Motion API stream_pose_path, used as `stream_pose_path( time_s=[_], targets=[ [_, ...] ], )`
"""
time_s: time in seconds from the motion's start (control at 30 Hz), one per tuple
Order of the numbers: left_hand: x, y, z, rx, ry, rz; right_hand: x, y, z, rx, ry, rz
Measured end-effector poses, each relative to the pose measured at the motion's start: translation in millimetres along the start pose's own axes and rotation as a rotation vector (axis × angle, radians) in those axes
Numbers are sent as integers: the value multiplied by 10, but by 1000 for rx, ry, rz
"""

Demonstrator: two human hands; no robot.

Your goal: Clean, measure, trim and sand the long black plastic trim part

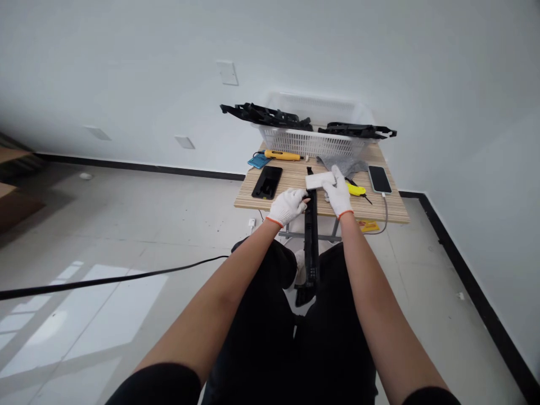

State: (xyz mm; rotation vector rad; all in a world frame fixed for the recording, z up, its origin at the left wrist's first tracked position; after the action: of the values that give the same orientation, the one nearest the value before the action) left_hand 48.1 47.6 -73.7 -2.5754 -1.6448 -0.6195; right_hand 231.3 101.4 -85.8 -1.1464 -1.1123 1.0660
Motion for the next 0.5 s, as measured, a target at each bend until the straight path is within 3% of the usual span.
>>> stream_pose_path(
  time_s=[0.2, 0.4, 0.5],
  targets=[
    [-9, 13, -9, -1, 6, -13, -32, -5, -53, 41, 2, 51],
    [-2, 25, -21, 25, -3, -3, 44, -33, 55, -78, -53, -28],
    [11, 19, -14, 27, -10, 11, 83, -51, 98, -115, -14, -66]
  ],
)
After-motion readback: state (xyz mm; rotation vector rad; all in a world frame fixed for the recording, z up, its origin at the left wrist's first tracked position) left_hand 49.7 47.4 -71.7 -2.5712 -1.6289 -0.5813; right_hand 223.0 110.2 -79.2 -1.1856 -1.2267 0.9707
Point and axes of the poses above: each hand's wrist, its own x-axis towards the middle knuckle, its own z-axis out of the palm, y = z × x, the point moved 6 cm from there along x, towards the middle knuckle, and after that the axes turned 3 degrees about x, right-handed, at the moved point
